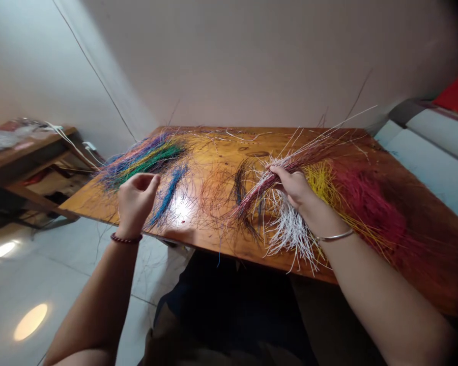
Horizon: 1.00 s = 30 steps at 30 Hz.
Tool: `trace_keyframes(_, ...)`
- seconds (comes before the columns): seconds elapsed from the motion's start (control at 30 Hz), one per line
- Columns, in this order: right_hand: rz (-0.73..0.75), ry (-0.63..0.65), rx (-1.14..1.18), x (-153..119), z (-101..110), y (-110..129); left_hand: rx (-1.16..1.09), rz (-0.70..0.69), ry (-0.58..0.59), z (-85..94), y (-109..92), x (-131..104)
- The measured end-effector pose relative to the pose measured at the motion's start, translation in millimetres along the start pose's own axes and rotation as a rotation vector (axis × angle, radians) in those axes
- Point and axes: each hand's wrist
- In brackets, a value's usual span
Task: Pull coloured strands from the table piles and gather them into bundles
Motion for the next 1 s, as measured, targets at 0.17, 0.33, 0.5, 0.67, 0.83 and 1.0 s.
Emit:
trace_keyframes(0.17,0.003,0.04,0.001,-1,-1,-4,0.391,0.046,0.265,24.9,54,2)
trace_keyframes(0.33,0.01,0.038,-0.018,-2,0,-3,0.554,0.069,0.402,27.5,56,1)
trace_keyframes(0.5,0.029,0.051,0.011,0,1,-4,0.678,-0.076,0.27,18.0,23,-2)
trace_keyframes(0.67,0.054,0.094,0.002,1,1,-6,0.244,-0.408,0.373,-29.5,-56,-21)
trace_keyframes(0.83,0.073,0.13,-0.037,5,2,-8,-0.148,-0.419,0.421,-117.6,-113,-33)
trace_keyframes(1.0,0.071,0.099,-0.035,8,2,-10,-0.628,-0.137,0.612,-188.7,-105,-35)
Point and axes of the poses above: each hand's wrist, its own x-axis towards the middle knuckle, its own z-axis out of the back of the hand, y = z × x, and after that the axes turned 7 degrees about -y, right-handed
